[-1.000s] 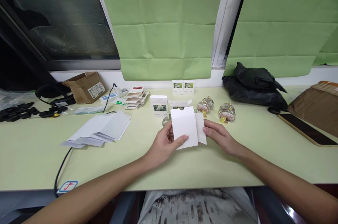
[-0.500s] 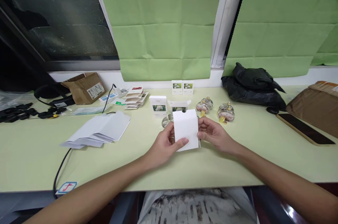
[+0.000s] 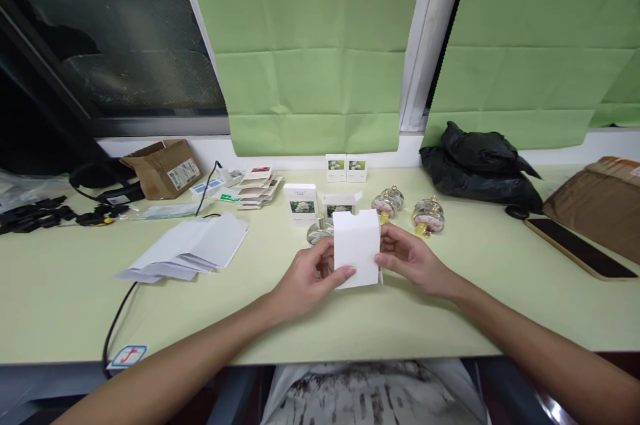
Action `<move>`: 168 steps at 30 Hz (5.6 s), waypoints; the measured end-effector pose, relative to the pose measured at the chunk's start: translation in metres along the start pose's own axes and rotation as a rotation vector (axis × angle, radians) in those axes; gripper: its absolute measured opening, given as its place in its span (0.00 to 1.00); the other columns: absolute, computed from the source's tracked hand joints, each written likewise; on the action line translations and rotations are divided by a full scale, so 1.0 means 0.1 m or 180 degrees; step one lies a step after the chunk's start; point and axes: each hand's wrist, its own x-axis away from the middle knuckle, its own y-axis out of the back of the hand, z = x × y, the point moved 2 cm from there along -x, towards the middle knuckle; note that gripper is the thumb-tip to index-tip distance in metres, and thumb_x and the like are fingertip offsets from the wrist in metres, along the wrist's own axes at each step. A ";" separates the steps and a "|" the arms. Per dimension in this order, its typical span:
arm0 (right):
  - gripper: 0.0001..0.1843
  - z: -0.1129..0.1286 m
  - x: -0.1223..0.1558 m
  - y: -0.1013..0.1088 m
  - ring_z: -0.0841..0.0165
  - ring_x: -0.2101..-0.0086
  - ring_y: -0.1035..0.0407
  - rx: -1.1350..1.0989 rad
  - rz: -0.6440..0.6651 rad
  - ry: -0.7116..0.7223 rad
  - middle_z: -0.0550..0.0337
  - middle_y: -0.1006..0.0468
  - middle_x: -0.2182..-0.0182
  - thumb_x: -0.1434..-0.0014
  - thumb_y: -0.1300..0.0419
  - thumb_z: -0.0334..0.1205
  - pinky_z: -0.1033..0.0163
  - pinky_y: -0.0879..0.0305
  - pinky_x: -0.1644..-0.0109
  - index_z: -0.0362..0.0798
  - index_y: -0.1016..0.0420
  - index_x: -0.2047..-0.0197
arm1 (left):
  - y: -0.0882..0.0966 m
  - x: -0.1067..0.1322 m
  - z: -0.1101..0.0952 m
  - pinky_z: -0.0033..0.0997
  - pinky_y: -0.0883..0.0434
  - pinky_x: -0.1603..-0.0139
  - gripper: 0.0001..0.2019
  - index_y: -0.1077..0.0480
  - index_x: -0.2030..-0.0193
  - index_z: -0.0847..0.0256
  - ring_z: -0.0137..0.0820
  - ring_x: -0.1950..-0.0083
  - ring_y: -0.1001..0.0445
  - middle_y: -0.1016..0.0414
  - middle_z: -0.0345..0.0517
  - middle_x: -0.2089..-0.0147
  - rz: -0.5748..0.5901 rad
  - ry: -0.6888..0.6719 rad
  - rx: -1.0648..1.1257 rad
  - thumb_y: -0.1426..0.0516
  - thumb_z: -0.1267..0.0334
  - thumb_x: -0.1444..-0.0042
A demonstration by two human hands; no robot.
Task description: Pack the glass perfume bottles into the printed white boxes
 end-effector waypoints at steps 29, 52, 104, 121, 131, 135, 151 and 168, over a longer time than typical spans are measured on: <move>0.19 -0.03 -0.07 0.09 0.61 0.51 0.24 -0.0007 -0.0464 0.0163 0.50 0.21 0.44 0.29 0.36 0.50 0.56 0.22 0.52 0.55 0.28 0.39 | 1.28 -0.67 0.68 0.47 0.17 0.45 0.23 0.34 0.43 0.53 0.43 0.39 0.21 0.32 0.52 0.30 -0.1318 -0.0356 -0.0873 0.34 0.47 0.38; 0.21 0.15 -0.12 0.22 0.57 0.58 0.17 -0.0619 -0.1352 0.0110 0.57 0.18 0.48 0.30 0.39 0.59 0.44 0.15 0.56 0.60 0.32 0.40 | 0.29 -0.02 -0.17 0.42 0.18 0.48 0.19 0.35 0.48 0.54 0.37 0.46 0.21 0.26 0.48 0.50 -0.0329 -0.2304 -0.1282 0.30 0.66 0.39; 0.35 -0.14 0.27 0.08 0.48 0.41 0.28 0.1116 -0.1885 0.1606 0.46 0.27 0.42 0.31 0.39 0.54 0.40 0.28 0.37 0.60 0.51 0.29 | 0.09 0.05 0.14 0.38 0.24 0.55 0.14 0.28 0.46 0.55 0.40 0.47 0.22 0.20 0.52 0.48 -0.1111 -0.3015 -0.3004 0.39 0.75 0.35; 0.30 -0.28 0.27 -0.04 0.52 0.43 0.26 0.1337 -0.1745 0.1552 0.48 0.24 0.46 0.27 0.43 0.49 0.46 0.24 0.43 0.63 0.53 0.30 | 0.10 0.05 0.20 0.29 0.21 0.59 0.20 0.26 0.40 0.56 0.33 0.51 0.21 0.21 0.51 0.48 -0.1256 -0.2962 -0.2550 0.39 0.78 0.36; 0.18 0.17 0.02 0.04 0.58 0.49 0.23 0.0815 -0.1587 0.1284 0.52 0.22 0.45 0.26 0.40 0.48 0.56 0.21 0.54 0.61 0.38 0.37 | 0.18 -0.02 0.01 0.46 0.22 0.52 0.22 0.24 0.41 0.59 0.43 0.45 0.24 0.25 0.57 0.45 -0.0759 -0.2597 -0.1586 0.47 0.77 0.39; 0.21 0.30 -0.14 0.05 0.57 0.47 0.22 0.0555 -0.1131 0.0913 0.53 0.20 0.45 0.27 0.38 0.49 0.55 0.20 0.54 0.61 0.38 0.36 | 0.17 -0.01 0.00 0.53 0.25 0.40 0.20 0.24 0.41 0.59 0.46 0.39 0.26 0.22 0.55 0.46 -0.0850 -0.2698 -0.1890 0.40 0.74 0.39; 0.25 0.25 -0.13 0.16 0.59 0.44 0.25 0.0701 -0.0417 0.0691 0.51 0.25 0.40 0.29 0.35 0.45 0.52 0.23 0.41 0.59 0.34 0.31 | 0.18 0.01 0.11 0.38 0.22 0.49 0.24 0.24 0.39 0.55 0.37 0.46 0.22 0.25 0.48 0.50 -0.0942 -0.2951 -0.2512 0.37 0.80 0.39; 0.33 0.46 -0.11 0.20 0.57 0.41 0.29 0.1260 -0.0412 0.0865 0.51 0.30 0.37 0.27 0.38 0.44 0.57 0.19 0.48 0.64 0.44 0.24 | 0.14 -0.03 0.13 0.43 0.20 0.43 0.25 0.28 0.35 0.55 0.40 0.39 0.24 0.26 0.56 0.40 -0.0675 -0.2723 -0.2243 0.35 0.74 0.37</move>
